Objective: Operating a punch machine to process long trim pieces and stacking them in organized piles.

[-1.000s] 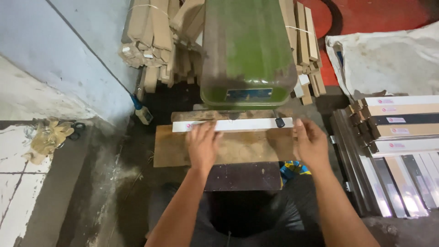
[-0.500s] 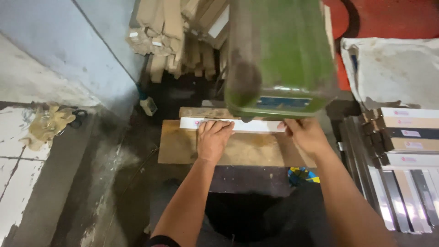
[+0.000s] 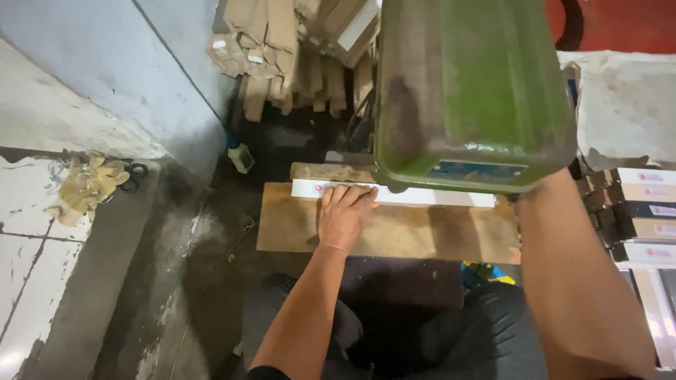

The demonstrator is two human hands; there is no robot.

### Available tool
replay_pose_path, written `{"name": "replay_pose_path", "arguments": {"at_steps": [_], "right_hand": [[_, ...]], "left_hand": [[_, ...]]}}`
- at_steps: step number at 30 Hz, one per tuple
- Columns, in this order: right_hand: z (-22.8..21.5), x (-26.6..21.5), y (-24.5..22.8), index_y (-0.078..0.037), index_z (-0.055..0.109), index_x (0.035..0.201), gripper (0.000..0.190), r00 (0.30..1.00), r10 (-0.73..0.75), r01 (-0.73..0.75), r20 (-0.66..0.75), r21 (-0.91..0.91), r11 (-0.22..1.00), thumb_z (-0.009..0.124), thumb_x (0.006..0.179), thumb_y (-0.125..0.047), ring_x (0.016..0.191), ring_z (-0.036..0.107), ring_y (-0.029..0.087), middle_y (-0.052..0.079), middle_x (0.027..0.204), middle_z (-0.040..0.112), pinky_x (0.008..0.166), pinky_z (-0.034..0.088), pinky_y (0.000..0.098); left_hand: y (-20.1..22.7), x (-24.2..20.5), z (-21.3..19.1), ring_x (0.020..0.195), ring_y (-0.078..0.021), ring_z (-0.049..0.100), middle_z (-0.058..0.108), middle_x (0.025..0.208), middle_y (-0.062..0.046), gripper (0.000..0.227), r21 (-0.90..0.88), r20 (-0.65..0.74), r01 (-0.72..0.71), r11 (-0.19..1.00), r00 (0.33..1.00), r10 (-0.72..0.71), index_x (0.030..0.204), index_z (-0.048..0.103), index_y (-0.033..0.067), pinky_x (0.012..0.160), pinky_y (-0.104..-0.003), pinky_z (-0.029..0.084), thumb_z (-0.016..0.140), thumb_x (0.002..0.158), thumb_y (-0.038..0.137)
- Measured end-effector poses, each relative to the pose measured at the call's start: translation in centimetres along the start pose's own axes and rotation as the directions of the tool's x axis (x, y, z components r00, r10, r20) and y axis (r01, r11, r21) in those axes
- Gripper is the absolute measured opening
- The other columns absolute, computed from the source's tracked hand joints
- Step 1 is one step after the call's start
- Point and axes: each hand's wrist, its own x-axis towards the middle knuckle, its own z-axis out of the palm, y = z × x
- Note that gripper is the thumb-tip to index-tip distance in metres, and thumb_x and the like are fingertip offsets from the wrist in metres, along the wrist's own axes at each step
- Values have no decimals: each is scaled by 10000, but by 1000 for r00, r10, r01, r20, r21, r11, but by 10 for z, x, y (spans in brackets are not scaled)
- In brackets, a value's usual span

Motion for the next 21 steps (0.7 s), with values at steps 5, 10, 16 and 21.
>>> {"name": "replay_pose_path", "arguments": {"at_steps": [5,10,16,21], "right_hand": [[-23,-9,-38,-204,587,1195,127,987,-148,155,-64,114,981,543,1082,-164,993,586,78,-59,1117,625,892,526,245],[-25,-64,-58,-92,522,1364,340,865,-488,474,-115,-133,871,483,1068,-253,1202,538,179,51,1298,597,1051,453,345],[-21,-105,-9,91,493,1341,285,729,-666,643,-154,-180,745,377,1107,-22,1111,528,305,238,1189,564,1022,464,470],[-17,-124,23,77,558,1292,261,715,-674,626,-187,-258,736,468,1089,-62,1083,522,332,181,1197,547,969,460,414]], "left_hand": [[6,4,-8,970,-176,575,647,1068,70,246,26,-23,-10,1000,1000,10,1161,738,271,933,-371,410,623,989,404],[17,10,-25,969,-216,513,627,1177,76,272,186,-11,-83,979,996,86,1182,712,240,894,-404,364,746,921,171],[8,-1,-5,1087,-186,576,637,1140,44,256,178,-33,-54,983,998,60,1228,681,260,956,-413,367,584,1034,395],[10,-4,-5,1143,-183,564,642,1188,53,269,208,4,-62,976,998,62,1256,664,268,979,-415,355,563,1039,391]]}}
